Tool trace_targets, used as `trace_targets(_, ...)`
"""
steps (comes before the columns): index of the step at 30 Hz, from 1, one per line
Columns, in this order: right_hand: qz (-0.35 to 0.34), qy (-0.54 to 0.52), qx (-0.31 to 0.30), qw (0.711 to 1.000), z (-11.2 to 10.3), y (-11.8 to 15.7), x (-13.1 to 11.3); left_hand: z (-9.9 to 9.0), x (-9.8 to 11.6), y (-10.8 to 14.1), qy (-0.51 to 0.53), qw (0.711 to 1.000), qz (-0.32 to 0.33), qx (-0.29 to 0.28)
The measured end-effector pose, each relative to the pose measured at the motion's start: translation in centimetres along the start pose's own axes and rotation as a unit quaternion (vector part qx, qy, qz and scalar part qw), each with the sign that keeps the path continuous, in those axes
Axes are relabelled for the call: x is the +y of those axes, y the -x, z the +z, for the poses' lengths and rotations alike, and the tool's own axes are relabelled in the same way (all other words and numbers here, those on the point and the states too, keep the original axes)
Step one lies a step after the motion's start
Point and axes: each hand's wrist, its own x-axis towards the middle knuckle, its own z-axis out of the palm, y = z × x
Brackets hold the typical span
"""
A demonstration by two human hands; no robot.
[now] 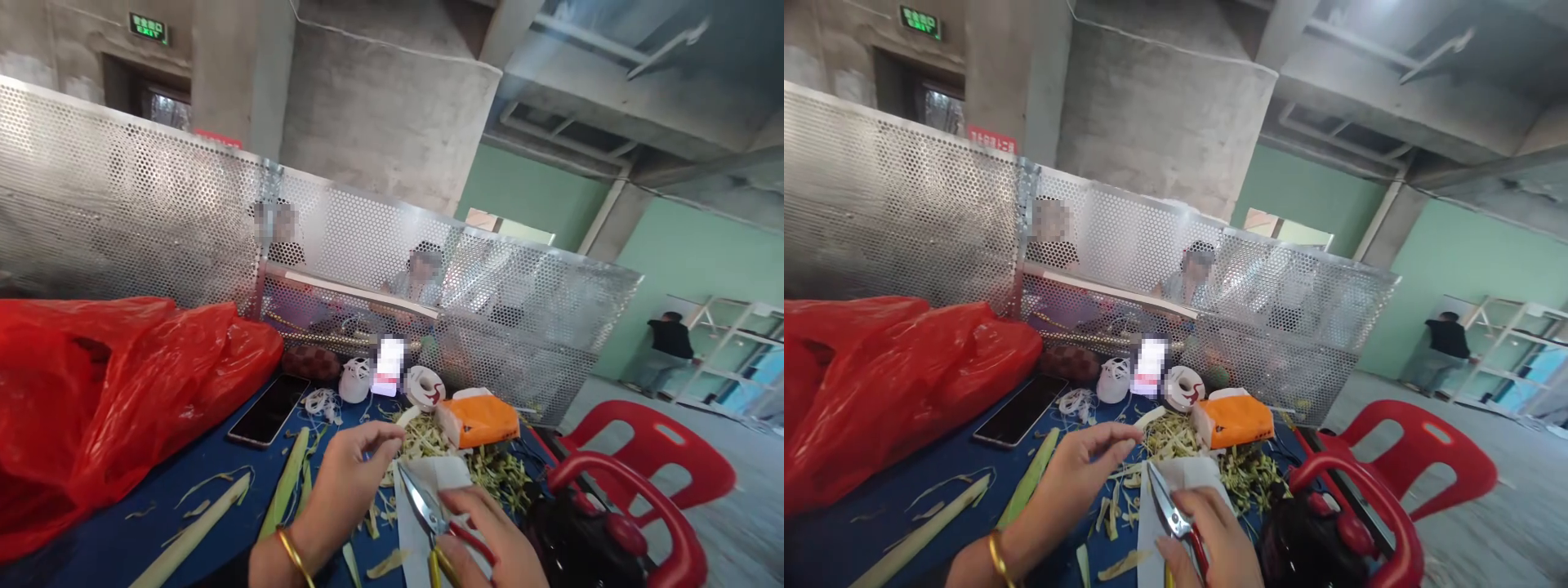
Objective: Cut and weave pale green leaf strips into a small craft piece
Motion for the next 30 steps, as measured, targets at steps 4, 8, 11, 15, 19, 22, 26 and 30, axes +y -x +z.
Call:
trace_targets(4, 0.218, -0.344, -0.012, 0.913, 0.7, -3.3, -5.4, -0.3, 3.9, 1.8, 0.256, 0.964, -0.047, -0.052)
trace_targets(8, 0.208, -0.516, 0.006, 0.831, 2.1, -5.5, -8.6, -0.3, 4.2, 2.4, 0.339, 0.932, -0.097, -0.083)
trace_targets(11, 0.177, -0.500, 0.039, 0.847, 2.6, -5.8, -8.8, 0.0, 3.6, 2.2, 0.345, 0.927, -0.125, -0.085)
trace_targets(15, 0.149, -0.495, 0.011, 0.856, 2.2, -5.5, -8.2, 0.4, 3.5, 2.1, 0.320, 0.935, -0.135, -0.071)
trace_targets(19, 0.144, -0.450, 0.022, 0.881, 1.4, -5.6, -8.4, 0.7, 3.2, 2.2, 0.266, 0.957, -0.102, -0.059)
trace_targets(22, 0.146, -0.407, 0.025, 0.901, 0.8, -5.8, -8.7, 0.7, 2.9, 2.3, 0.242, 0.964, -0.097, -0.057)
trace_targets(26, 0.144, -0.357, 0.026, 0.923, 0.2, -5.8, -8.2, 0.6, 2.9, 2.1, 0.228, 0.967, -0.106, -0.030)
trace_targets(30, 0.147, -0.297, 0.001, 0.943, 0.1, -5.6, -7.1, 0.9, 2.9, 1.7, 0.226, 0.968, -0.097, -0.047)
